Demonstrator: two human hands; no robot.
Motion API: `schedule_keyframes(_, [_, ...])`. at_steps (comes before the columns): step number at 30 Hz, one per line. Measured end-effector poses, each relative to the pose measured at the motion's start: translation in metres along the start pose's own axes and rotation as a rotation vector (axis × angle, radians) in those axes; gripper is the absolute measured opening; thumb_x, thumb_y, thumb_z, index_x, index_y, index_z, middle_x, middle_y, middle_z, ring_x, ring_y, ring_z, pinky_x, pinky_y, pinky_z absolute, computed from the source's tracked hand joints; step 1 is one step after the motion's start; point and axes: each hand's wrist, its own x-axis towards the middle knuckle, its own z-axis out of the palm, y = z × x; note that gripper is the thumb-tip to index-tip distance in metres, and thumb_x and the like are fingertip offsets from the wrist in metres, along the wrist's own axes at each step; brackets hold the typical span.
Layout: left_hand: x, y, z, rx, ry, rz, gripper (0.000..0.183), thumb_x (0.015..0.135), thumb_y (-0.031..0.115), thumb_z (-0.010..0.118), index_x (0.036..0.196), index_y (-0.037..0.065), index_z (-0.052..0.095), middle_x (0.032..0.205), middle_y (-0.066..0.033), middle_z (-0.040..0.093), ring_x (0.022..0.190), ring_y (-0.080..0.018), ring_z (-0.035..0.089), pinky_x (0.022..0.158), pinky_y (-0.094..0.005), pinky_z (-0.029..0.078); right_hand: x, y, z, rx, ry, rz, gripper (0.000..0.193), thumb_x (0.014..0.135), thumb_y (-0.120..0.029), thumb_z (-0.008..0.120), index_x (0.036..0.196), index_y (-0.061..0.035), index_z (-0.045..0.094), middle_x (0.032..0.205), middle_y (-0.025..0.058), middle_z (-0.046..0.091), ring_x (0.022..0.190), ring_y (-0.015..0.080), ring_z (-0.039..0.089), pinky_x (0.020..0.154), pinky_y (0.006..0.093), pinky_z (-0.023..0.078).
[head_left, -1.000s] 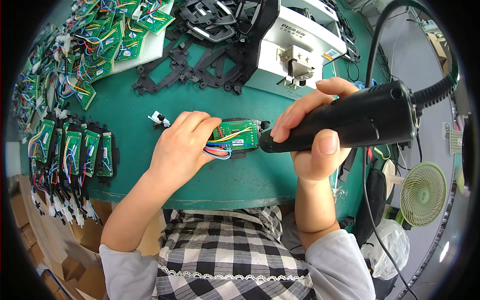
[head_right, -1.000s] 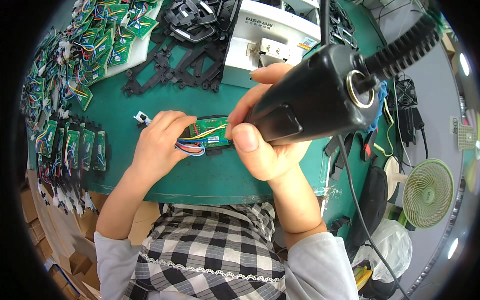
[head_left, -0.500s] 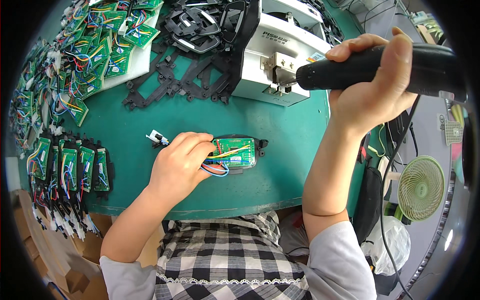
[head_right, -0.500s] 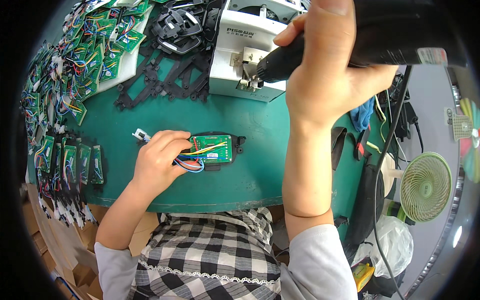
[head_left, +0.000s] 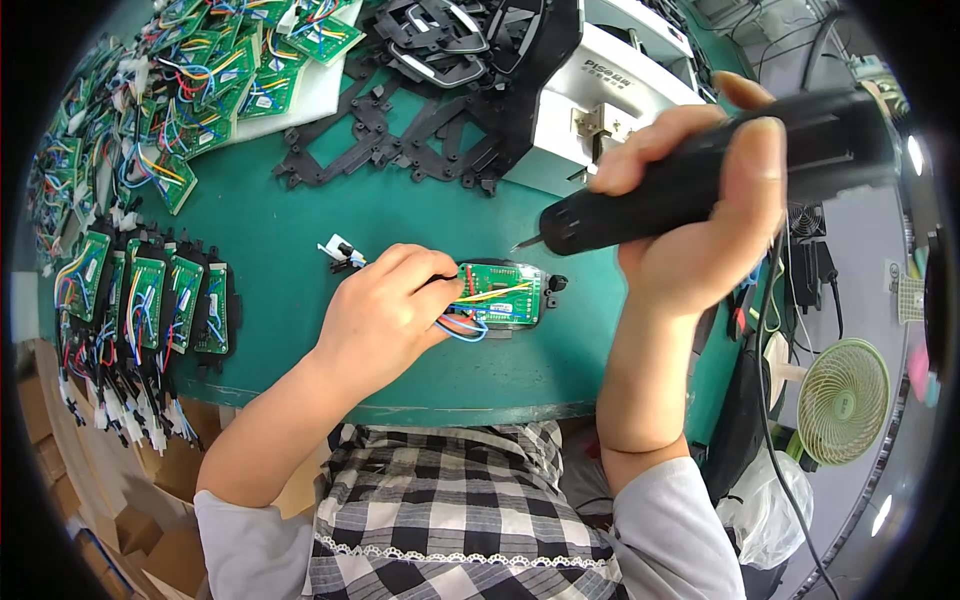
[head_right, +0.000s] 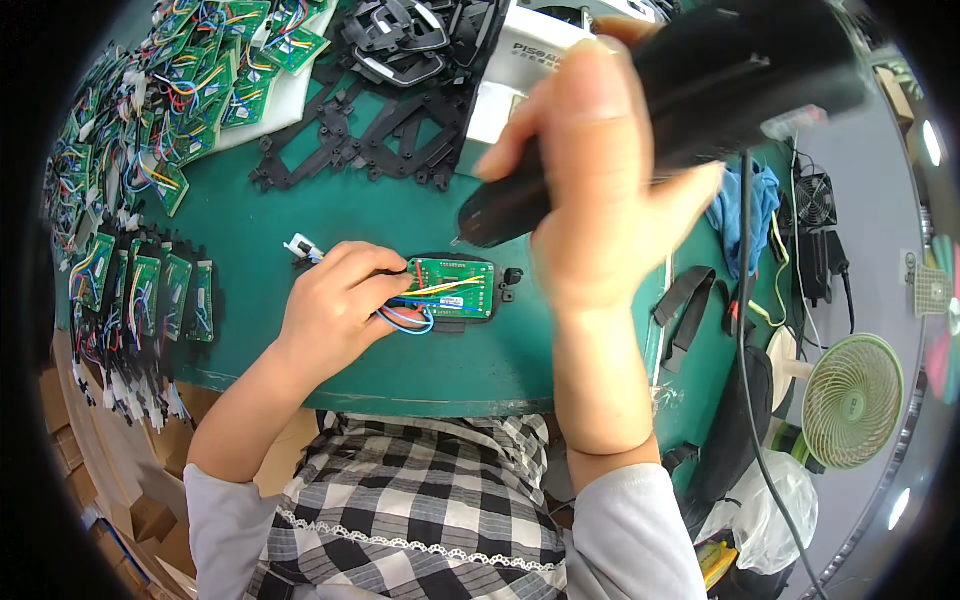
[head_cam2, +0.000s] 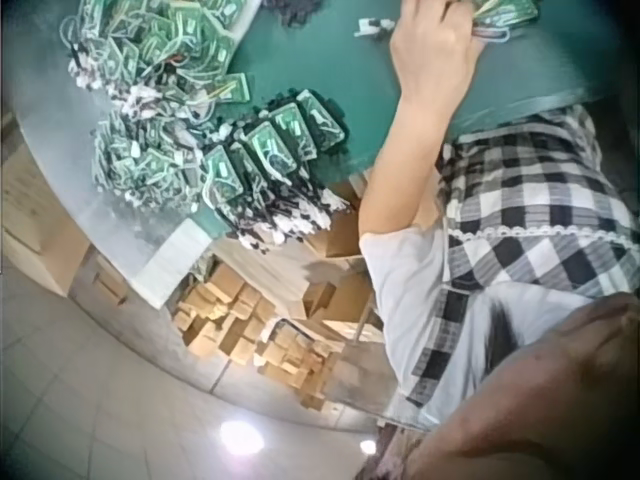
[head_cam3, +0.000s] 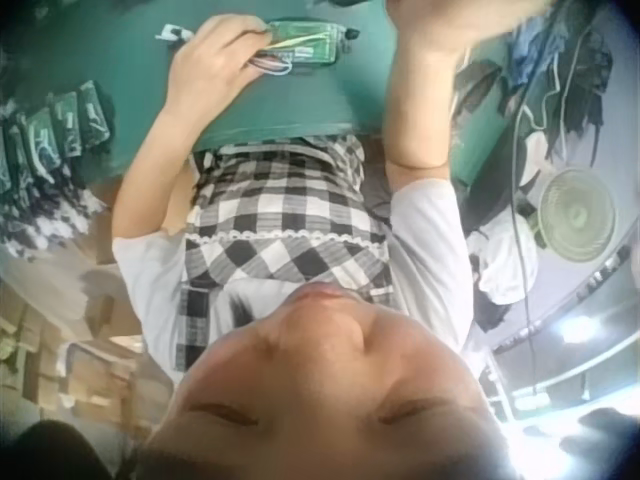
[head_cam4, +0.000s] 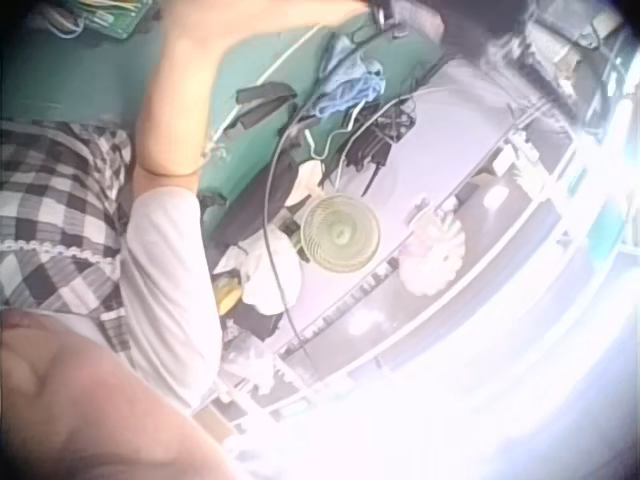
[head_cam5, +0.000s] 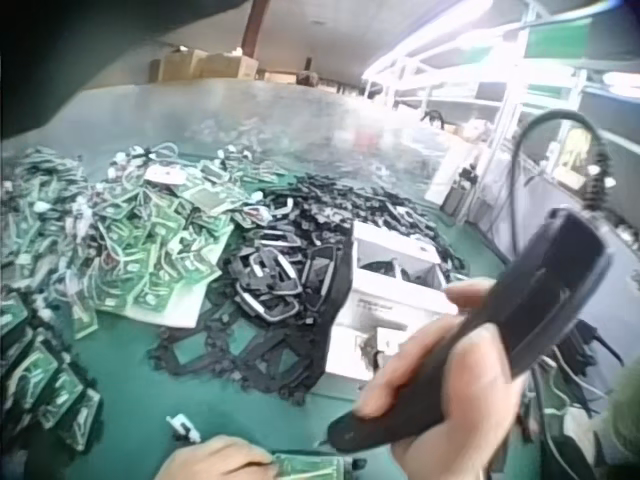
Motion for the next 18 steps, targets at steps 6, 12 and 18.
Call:
schedule_keyframes(6, [-0.003, -0.003, 0.001, 0.012, 0.001, 0.000, 0.032, 0.056, 0.009, 0.081, 0.085, 0.004, 0.067, 0.094, -0.0037, 0.063, 0.087, -0.0235, 0.062, 0.071, -0.0337, 0.053, -0.013, 0.017, 0.023, -0.042, -0.139, 0.081, 0.057, 0.087, -0.033, 0.063, 0.116, 0.0094, 0.039, 0.065, 0.0144, 0.056, 0.045, 0.0206, 0.055, 0.044, 0.0308, 0.049])
schedule_keyframes(12, [-0.005, -0.004, 0.001, -0.001, 0.005, 0.003, 0.036, 0.054, 0.007, 0.079, 0.087, 0.004, 0.066, 0.096, -0.0030, 0.063, 0.089, -0.0237, 0.062, 0.071, -0.0339, 0.053, -0.018, 0.030, 0.026, -0.056, -0.195, 0.033, 0.054, 0.086, -0.032, 0.063, 0.112, 0.0107, 0.042, 0.063, 0.0128, 0.057, 0.044, 0.0176, 0.055, 0.044, 0.0278, 0.046])
schedule_keyframes(18, [-0.004, -0.001, -0.002, 0.031, -0.034, -0.008, 0.031, 0.057, 0.009, 0.078, 0.085, 0.005, 0.065, 0.096, -0.0030, 0.061, 0.092, -0.0218, 0.060, 0.074, -0.0320, 0.052, -0.021, 0.036, 0.026, -0.078, -0.274, -0.070, 0.053, 0.085, -0.035, 0.065, 0.110, 0.0082, 0.045, 0.061, 0.0100, 0.059, 0.044, 0.0140, 0.054, 0.043, 0.0242, 0.043])
